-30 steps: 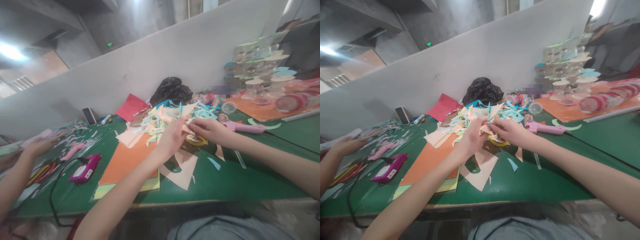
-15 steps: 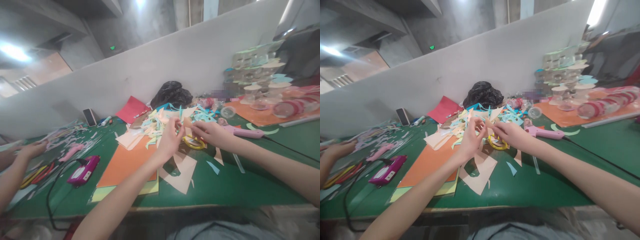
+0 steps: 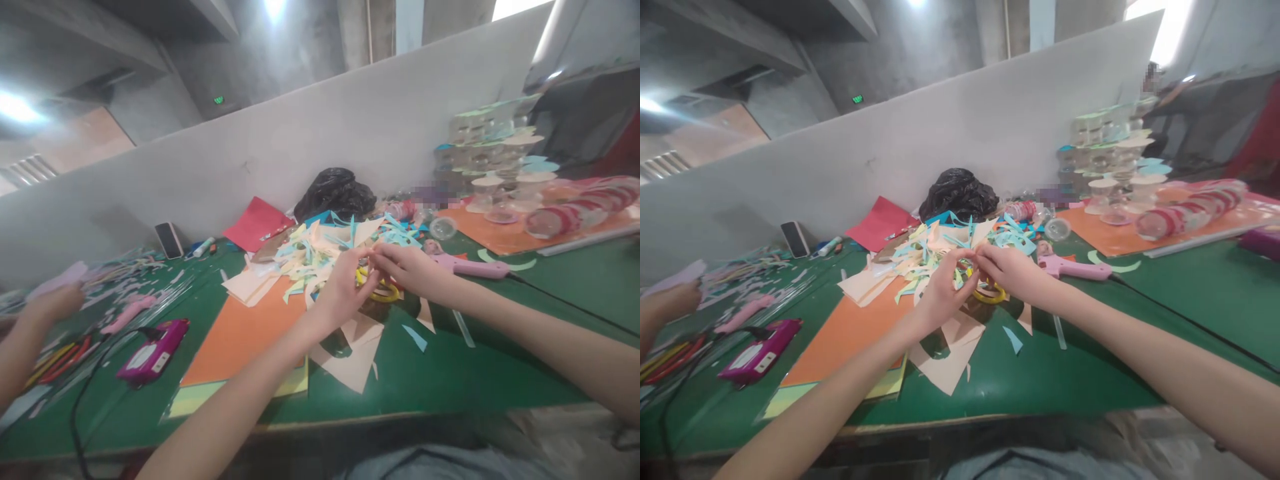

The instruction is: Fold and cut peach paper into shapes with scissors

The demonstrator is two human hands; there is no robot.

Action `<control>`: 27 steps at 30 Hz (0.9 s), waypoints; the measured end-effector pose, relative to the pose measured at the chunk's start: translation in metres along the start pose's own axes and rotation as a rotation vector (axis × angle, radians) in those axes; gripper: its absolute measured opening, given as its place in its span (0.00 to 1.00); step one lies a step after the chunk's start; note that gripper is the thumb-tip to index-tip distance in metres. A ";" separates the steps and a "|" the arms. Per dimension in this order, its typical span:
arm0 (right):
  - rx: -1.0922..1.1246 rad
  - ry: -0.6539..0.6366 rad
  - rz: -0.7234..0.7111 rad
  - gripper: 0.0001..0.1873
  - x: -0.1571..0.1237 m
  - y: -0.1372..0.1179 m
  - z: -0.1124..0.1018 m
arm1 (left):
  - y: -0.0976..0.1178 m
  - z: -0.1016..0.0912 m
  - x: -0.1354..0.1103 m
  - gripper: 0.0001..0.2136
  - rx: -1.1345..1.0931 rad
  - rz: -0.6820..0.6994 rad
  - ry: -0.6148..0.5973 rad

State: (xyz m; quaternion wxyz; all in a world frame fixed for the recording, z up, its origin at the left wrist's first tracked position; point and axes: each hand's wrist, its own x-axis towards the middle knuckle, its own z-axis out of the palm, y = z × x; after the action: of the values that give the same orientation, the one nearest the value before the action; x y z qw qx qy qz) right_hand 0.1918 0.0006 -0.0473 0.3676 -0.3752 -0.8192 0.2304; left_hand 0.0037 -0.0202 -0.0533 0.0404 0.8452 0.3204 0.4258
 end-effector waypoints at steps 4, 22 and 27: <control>0.034 -0.021 -0.006 0.16 0.001 -0.001 -0.001 | -0.007 0.000 0.002 0.10 -0.158 -0.029 -0.045; 0.020 0.025 0.016 0.16 -0.007 -0.005 -0.004 | -0.006 0.007 -0.004 0.13 -0.249 -0.173 -0.087; 0.086 0.020 0.046 0.17 -0.008 -0.010 -0.006 | -0.003 0.004 -0.003 0.15 -0.284 -0.187 -0.087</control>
State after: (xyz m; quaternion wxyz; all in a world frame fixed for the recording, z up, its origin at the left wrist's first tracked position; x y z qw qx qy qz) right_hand 0.1950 -0.0112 -0.0406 0.3861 -0.3798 -0.7961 0.2700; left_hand 0.0038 -0.0187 -0.0586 0.2128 0.8152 0.3323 0.4240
